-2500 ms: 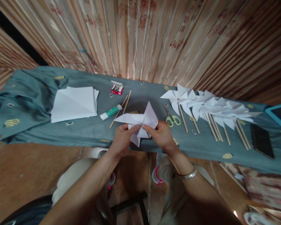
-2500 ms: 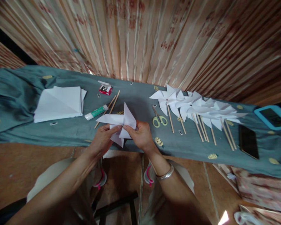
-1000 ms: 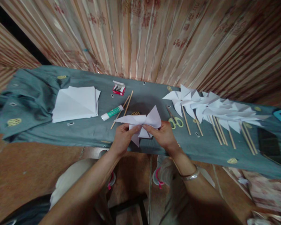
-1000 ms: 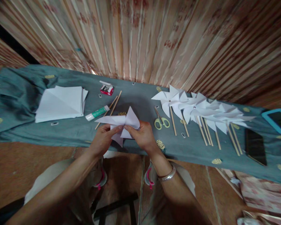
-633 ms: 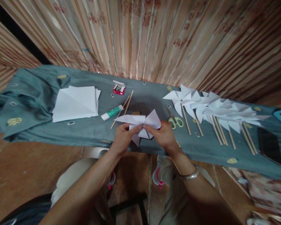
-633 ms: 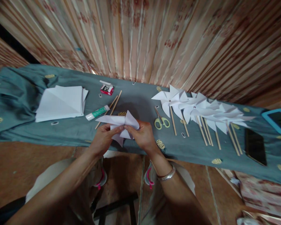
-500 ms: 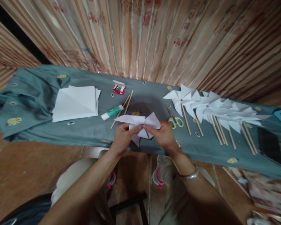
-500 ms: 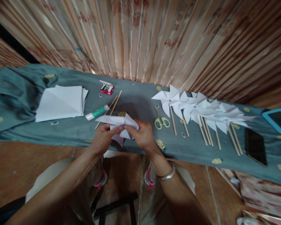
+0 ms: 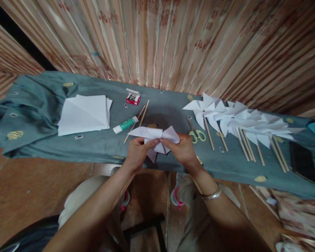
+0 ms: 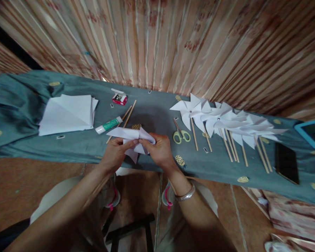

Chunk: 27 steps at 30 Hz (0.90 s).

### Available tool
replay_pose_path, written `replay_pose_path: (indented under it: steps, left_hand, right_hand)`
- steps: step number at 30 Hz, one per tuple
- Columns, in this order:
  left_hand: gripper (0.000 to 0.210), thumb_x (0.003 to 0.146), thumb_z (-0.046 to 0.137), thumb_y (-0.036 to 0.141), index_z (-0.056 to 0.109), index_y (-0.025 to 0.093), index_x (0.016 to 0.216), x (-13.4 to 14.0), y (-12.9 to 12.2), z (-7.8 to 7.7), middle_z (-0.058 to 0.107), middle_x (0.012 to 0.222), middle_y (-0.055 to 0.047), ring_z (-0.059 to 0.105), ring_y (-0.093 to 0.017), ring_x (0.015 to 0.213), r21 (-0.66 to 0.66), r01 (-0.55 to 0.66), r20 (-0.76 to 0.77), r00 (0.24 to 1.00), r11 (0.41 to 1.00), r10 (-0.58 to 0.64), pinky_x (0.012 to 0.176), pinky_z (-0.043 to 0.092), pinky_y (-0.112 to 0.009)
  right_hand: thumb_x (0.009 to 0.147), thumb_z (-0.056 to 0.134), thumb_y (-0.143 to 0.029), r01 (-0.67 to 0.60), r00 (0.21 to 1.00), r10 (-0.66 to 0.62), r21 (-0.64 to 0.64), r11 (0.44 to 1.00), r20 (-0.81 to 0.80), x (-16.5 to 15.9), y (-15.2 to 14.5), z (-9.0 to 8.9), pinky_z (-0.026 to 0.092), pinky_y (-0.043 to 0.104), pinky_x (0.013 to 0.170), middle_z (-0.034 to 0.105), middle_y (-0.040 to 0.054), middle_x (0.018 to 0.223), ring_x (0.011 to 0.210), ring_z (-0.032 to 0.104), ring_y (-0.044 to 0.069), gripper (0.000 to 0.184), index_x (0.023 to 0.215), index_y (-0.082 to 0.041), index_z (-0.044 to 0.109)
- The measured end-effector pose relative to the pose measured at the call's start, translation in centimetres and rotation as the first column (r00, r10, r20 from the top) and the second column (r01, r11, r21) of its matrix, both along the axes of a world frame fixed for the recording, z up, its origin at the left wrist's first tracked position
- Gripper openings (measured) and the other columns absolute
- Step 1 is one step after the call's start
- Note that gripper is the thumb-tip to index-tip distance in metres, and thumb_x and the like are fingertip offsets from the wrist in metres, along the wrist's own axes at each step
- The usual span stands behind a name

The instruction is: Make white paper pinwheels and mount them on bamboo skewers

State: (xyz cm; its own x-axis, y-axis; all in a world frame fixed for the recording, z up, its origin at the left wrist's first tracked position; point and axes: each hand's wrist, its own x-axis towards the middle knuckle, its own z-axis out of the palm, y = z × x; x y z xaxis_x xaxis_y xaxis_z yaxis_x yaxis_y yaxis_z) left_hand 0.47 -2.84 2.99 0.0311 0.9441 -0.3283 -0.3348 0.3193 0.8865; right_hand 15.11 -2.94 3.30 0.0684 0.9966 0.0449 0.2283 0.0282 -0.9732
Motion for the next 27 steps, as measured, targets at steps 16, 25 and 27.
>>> replay_pose_path:
  steps: [16, 25, 27]
  left_hand:
    - [0.025, 0.048, 0.087, 0.031, 0.070, 0.016, 0.059, 0.21, 0.32, 0.47, 0.069, 0.062, 0.001, 0.058, -0.011, 0.058, -0.014, -0.036, 0.127, 0.991, 0.999, 0.037, 0.065, 0.046, -0.025]
    - [0.025, 0.048, 0.086, 0.029, 0.070, 0.016, 0.063, 0.12, 0.20, 0.59, 0.069, 0.063, 0.001, 0.059, -0.011, 0.059, -0.043, -0.029, 0.125, 0.992, 0.999, 0.034, 0.064, 0.046, -0.025]
    - [0.026, 0.049, 0.086, 0.029, 0.071, 0.015, 0.066, 0.07, 0.16, 0.56, 0.071, 0.066, 0.000, 0.061, -0.013, 0.061, -0.043, -0.024, 0.132, 0.991, 0.999, 0.029, 0.067, 0.048, -0.026]
  right_hand:
    - [0.066, 0.076, -0.040, -0.030, 0.997, 0.027, -0.031, 0.999, -0.075, -0.01, 0.29, 0.73, 0.054, 0.030, 0.063, 0.077, 0.0073, 0.082, 0.072, 0.069, 0.022, 0.032, 0.083, -0.014, 0.077]
    - [0.069, 0.076, -0.036, -0.028, 0.999, 0.027, -0.030, 0.999, -0.044, -0.01, 0.34, 0.18, 0.055, 0.032, 0.069, 0.077, 0.0057, 0.081, 0.075, 0.071, 0.023, 0.025, 0.083, -0.015, 0.076]
    - [0.069, 0.075, -0.036, -0.018, 0.999, 0.017, -0.023, 1.000, -0.050, -0.07, 0.39, 0.24, 0.056, 0.032, 0.070, 0.077, 0.0063, 0.083, 0.076, 0.071, 0.023, 0.026, 0.083, -0.014, 0.076]
